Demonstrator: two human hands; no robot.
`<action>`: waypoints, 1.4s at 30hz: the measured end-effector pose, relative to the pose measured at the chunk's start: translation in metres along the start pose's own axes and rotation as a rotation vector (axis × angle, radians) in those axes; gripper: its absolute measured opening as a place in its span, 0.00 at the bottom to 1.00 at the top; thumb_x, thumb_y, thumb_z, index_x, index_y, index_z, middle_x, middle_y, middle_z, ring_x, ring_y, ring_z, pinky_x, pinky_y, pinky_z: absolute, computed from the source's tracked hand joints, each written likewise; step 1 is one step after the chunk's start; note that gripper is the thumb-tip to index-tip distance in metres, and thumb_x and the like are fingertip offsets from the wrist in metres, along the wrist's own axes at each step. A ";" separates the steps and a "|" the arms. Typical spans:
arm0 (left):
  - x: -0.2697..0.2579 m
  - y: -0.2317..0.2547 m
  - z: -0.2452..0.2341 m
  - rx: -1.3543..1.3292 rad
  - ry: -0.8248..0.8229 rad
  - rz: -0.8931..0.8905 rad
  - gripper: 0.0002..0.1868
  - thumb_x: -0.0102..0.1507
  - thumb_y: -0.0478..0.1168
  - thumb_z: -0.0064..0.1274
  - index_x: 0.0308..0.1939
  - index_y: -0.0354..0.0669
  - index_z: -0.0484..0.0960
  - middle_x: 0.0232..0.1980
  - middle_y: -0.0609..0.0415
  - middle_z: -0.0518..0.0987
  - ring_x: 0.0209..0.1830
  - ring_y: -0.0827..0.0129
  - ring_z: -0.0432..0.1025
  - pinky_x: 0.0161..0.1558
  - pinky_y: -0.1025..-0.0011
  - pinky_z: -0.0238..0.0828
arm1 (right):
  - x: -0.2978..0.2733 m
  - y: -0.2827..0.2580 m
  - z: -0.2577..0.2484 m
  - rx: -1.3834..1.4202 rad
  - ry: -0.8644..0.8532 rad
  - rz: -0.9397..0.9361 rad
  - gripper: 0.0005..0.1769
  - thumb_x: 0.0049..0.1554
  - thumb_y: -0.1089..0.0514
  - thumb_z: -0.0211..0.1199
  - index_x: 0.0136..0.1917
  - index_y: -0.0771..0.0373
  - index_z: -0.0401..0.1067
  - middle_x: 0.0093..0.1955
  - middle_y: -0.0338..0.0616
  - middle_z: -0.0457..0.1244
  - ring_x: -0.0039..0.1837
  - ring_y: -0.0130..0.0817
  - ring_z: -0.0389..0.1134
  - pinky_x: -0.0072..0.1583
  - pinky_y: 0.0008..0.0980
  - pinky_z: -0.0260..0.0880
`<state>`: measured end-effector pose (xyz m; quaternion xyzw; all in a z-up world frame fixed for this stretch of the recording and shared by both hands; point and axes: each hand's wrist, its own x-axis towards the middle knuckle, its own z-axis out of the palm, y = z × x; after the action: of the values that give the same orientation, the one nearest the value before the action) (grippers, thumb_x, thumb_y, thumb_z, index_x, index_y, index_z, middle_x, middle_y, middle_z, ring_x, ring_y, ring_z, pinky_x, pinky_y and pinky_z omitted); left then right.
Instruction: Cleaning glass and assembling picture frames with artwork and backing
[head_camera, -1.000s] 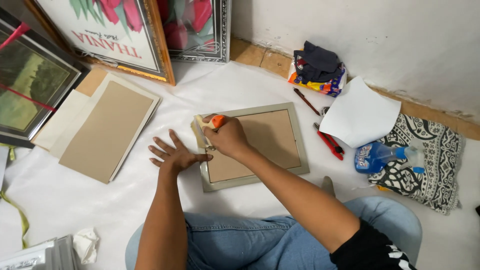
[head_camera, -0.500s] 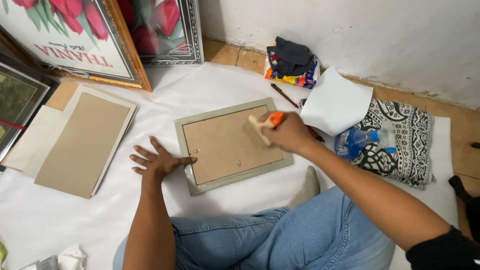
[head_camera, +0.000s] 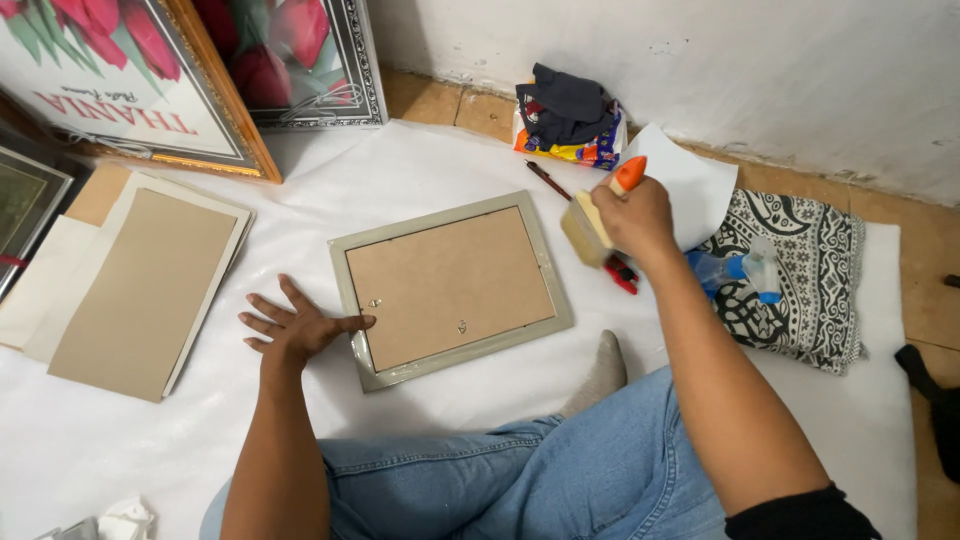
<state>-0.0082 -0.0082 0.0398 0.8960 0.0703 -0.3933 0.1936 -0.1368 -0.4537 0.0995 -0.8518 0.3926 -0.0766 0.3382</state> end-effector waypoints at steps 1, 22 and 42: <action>0.000 -0.001 -0.001 -0.002 0.001 -0.005 0.87 0.39 0.79 0.66 0.81 0.54 0.19 0.81 0.33 0.17 0.80 0.36 0.13 0.74 0.36 0.13 | -0.004 -0.002 -0.003 0.000 -0.005 -0.002 0.13 0.51 0.43 0.64 0.42 0.50 0.79 0.34 0.41 0.68 0.44 0.41 0.73 0.48 0.43 0.71; -0.004 0.001 0.000 -0.005 0.006 -0.004 0.87 0.39 0.79 0.66 0.81 0.55 0.19 0.81 0.34 0.18 0.80 0.36 0.12 0.74 0.37 0.13 | 0.012 0.052 0.064 -0.466 -0.310 0.212 0.34 0.55 0.56 0.58 0.72 0.73 0.59 0.61 0.65 0.66 0.66 0.62 0.67 0.63 0.64 0.67; 0.014 -0.005 0.002 0.004 -0.045 -0.020 0.88 0.41 0.78 0.69 0.80 0.56 0.17 0.81 0.33 0.16 0.79 0.34 0.11 0.73 0.35 0.11 | 0.136 -0.007 0.058 -0.159 0.041 -0.242 0.20 0.59 0.55 0.55 0.62 0.46 0.79 0.79 0.66 0.44 0.77 0.67 0.53 0.76 0.60 0.54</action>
<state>-0.0013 -0.0051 0.0272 0.8866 0.0742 -0.4155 0.1892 -0.0169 -0.5181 0.0414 -0.9153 0.2986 -0.1027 0.2499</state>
